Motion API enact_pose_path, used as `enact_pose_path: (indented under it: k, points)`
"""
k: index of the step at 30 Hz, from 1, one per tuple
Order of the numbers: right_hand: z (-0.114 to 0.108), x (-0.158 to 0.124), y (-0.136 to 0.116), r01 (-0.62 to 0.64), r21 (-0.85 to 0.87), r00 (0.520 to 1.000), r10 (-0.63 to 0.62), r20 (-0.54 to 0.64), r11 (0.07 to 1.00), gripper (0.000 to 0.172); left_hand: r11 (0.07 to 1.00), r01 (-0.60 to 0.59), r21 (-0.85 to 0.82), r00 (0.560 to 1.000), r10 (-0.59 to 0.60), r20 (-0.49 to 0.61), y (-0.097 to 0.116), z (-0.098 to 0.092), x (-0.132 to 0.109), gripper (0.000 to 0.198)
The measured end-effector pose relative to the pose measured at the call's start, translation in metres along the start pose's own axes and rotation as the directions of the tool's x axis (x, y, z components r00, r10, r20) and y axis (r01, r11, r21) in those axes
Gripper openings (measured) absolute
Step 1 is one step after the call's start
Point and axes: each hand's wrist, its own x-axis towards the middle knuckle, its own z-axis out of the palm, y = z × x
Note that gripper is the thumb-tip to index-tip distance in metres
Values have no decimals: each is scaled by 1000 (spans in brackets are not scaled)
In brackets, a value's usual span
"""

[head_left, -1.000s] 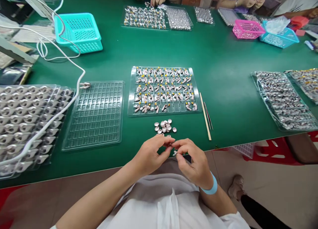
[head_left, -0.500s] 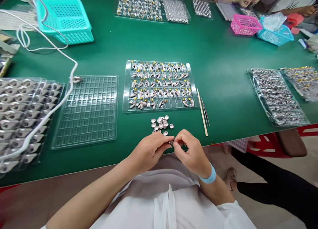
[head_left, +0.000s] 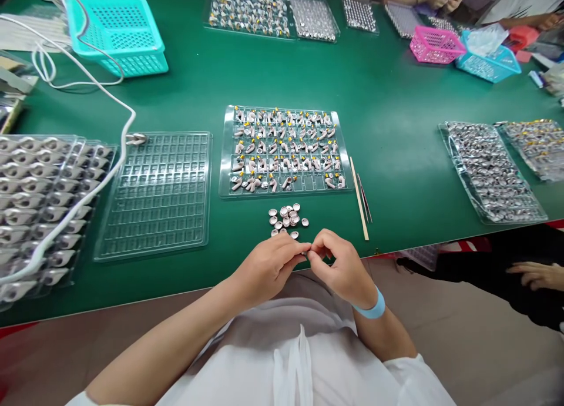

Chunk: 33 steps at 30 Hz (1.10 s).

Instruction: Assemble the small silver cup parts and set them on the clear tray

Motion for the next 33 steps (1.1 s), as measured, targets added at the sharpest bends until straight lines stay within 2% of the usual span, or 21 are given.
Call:
enact_pose_path:
  k: [4,7,10,12,16,19,23,27,33]
  points:
    - [0,1,3,-53,16,999,52,14,998,15,997,53,-50,999,-53,-4,7,0,1,23]
    - [2,0,5,-78,13,997,78,-17,997,13,961,241,-132,970,-242,9,14,0,2,21]
    - [4,-4,6,-77,71,995,81,-61,994,3,849,444,-287,889,-458,19,16,-1,3,18]
    - [4,-9,9,-29,132,996,40,-85,991,13,754,513,-411,836,-548,37,15,-1,4,18]
    - [2,-16,19,111,153,987,-91,-129,982,28,547,560,-622,769,-623,144,13,-4,7,20]
    - [3,-18,25,186,88,977,-175,-122,979,37,459,565,-686,750,-633,194,14,-5,11,20]
    - [8,-17,28,262,52,958,-254,-136,964,40,434,542,-719,744,-646,170,15,-2,12,16]
    - [15,-15,26,280,42,947,-268,-176,959,34,425,514,-745,741,-657,136,17,1,11,15]
    - [20,-15,22,237,122,953,-206,-221,964,24,531,525,-665,757,-648,80,17,2,9,13]
